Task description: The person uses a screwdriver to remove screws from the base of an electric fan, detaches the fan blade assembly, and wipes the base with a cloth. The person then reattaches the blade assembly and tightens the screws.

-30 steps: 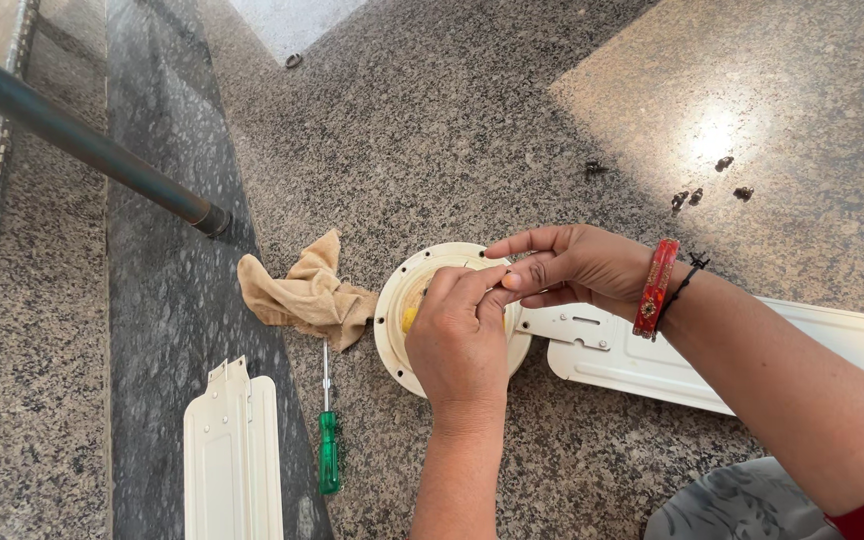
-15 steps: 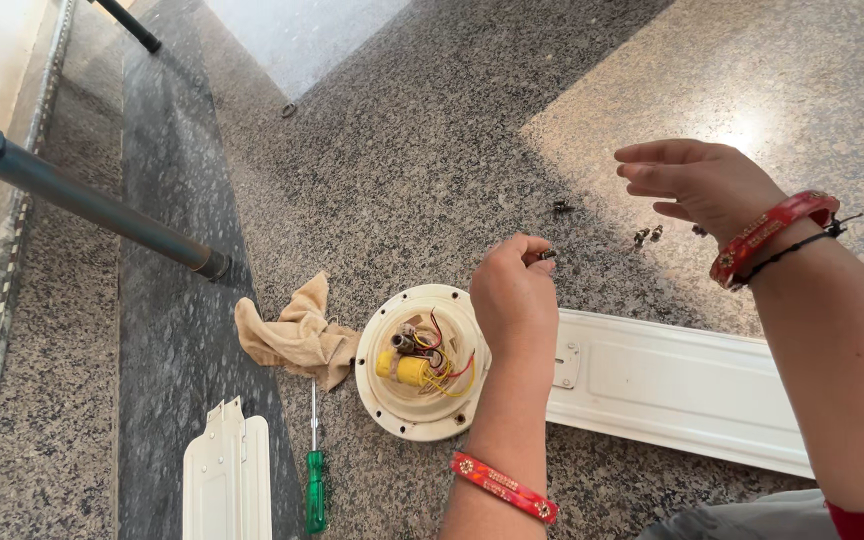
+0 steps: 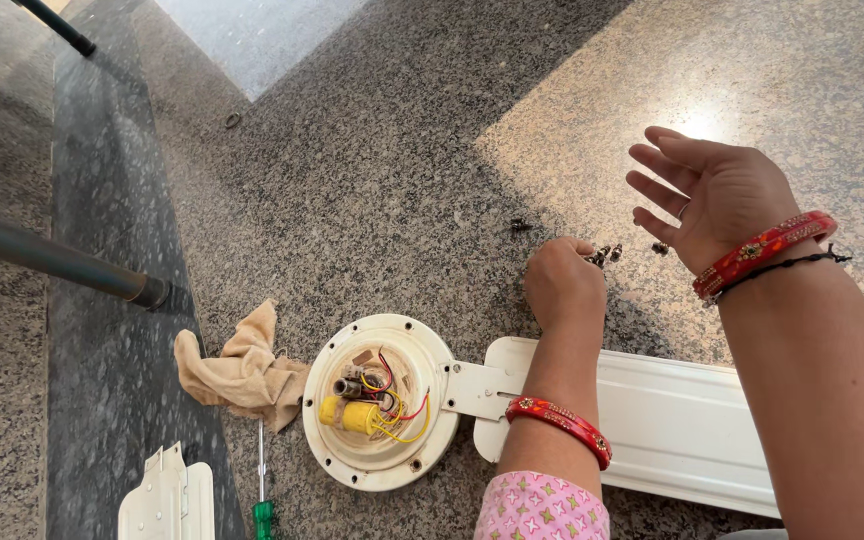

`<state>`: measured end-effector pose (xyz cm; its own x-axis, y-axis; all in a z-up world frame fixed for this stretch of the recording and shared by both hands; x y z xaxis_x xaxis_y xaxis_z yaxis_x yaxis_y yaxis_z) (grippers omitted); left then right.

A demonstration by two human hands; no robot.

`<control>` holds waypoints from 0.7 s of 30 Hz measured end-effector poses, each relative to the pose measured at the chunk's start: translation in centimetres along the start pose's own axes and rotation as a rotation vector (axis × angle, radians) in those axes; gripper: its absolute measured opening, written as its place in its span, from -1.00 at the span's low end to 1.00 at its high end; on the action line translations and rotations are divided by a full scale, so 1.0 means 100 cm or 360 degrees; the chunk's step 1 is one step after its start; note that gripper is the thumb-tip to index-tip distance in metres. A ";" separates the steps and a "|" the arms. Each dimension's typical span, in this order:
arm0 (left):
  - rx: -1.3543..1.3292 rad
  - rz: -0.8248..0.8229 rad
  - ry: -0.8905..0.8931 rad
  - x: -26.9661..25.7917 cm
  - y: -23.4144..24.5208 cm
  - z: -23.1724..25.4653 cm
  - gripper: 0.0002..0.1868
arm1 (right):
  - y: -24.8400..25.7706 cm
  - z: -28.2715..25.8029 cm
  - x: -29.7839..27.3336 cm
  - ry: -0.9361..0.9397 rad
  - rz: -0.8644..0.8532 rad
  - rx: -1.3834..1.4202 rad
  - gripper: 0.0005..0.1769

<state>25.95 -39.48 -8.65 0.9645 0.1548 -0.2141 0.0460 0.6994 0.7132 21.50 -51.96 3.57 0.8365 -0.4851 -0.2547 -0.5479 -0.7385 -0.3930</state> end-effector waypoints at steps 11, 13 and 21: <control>0.0044 0.0248 -0.0324 -0.083 0.123 -0.042 -0.82 | -0.024 0.054 -0.008 0.0034 -0.0620 -0.0763 -0.61; 0.0139 0.0258 -0.0293 -0.098 0.146 -0.060 -0.81 | -0.025 0.085 -0.005 0.0052 -0.0899 -0.1440 -0.54; 0.0338 0.0196 -0.0060 -0.150 0.165 -0.115 -0.75 | 0.023 0.180 0.019 0.0022 -0.1144 -0.2490 -0.35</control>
<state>9.27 -22.21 -1.37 0.9751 0.2009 -0.0943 -0.0229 0.5139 0.8575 21.86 -46.16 -13.69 0.9007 0.1236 -0.4165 0.4180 -0.5077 0.7533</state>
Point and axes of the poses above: each hand's wrist, its own x-axis towards the middle knuckle, its own y-axis out of the back of the hand, z = x × y, the point moved 4 cm from there along x, towards the middle knuckle, and after that the axes turned 11 degrees about y, right-handed, at the moved point
